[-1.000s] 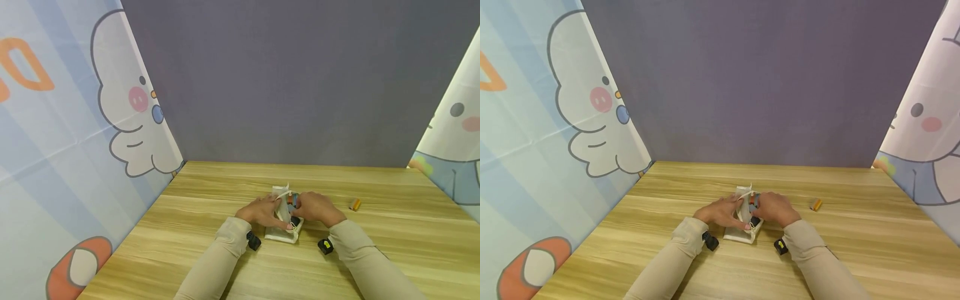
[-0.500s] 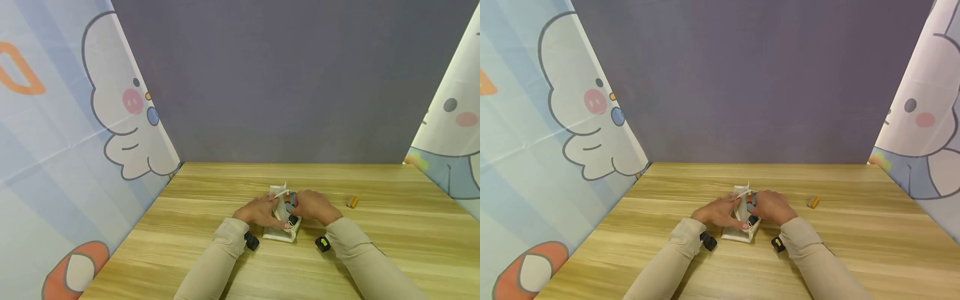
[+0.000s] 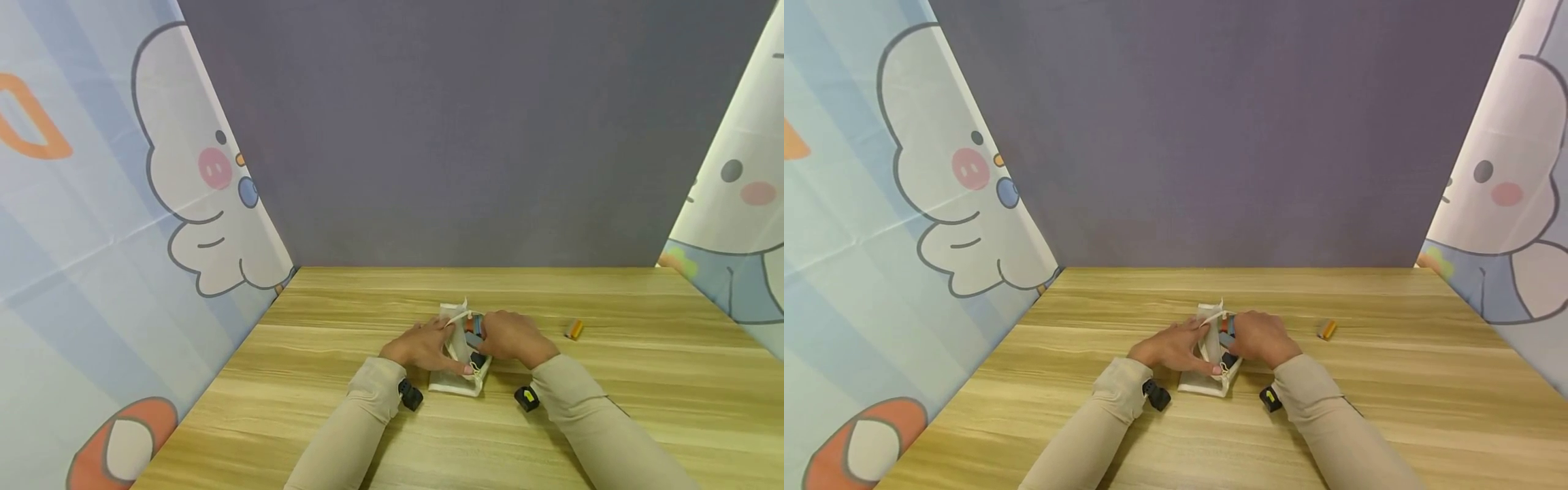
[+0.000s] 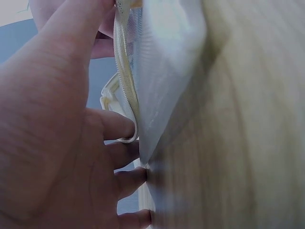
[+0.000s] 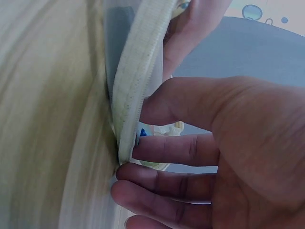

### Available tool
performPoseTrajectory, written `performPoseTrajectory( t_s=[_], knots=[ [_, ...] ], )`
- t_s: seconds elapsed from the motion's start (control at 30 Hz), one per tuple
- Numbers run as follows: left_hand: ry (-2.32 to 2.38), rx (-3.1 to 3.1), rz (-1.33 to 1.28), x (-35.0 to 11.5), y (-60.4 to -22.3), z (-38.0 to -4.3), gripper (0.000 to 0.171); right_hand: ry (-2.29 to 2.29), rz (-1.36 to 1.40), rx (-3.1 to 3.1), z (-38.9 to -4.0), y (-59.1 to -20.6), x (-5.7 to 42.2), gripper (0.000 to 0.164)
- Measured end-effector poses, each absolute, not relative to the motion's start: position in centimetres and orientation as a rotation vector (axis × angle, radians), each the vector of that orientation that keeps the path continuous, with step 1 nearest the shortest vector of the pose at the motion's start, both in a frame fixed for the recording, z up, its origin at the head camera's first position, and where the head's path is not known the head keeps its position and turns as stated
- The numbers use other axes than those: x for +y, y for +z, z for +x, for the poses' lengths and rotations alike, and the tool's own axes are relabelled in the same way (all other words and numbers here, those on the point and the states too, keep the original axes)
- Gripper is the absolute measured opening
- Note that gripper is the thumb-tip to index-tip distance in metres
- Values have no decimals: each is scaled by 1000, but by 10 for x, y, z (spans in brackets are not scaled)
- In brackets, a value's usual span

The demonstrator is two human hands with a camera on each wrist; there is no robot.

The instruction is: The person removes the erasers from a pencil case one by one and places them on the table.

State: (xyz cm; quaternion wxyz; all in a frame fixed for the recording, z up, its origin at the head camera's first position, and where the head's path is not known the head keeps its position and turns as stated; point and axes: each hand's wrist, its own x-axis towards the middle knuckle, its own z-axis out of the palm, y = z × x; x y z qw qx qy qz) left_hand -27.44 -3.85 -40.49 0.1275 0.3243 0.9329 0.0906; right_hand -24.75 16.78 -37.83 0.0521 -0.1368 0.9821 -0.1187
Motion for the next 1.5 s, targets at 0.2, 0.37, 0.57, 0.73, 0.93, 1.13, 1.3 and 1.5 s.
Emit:
performPoseTrajectory(
  t_s=[0.2,0.37,0.57,0.73,0.93,1.13,1.3,1.5],
  knots=[
    [251,2712,940,-38,-405,-274,110,-347,-409,2977,-248,-379,168,33],
    [237,2710,936,-38,-404,-274,110,-329,-410,2990,-246,-378,168,27],
    [261,2713,947,-39,-404,-274,109,-297,-424,3009,-245,-378,167,29],
    [270,2705,953,-40,-404,-274,108,-275,-451,3017,-246,-379,167,31],
    [269,2699,959,-40,-404,-274,108,-303,-461,3015,-246,-378,168,22],
    [275,2699,953,-39,-403,-273,109,-322,-456,3001,-245,-375,169,21],
    [281,2700,947,-39,-404,-273,109,-334,-454,2982,-245,-371,170,21],
    [289,2695,950,-40,-403,-273,110,-330,-482,2972,-244,-363,170,22]
  ],
)
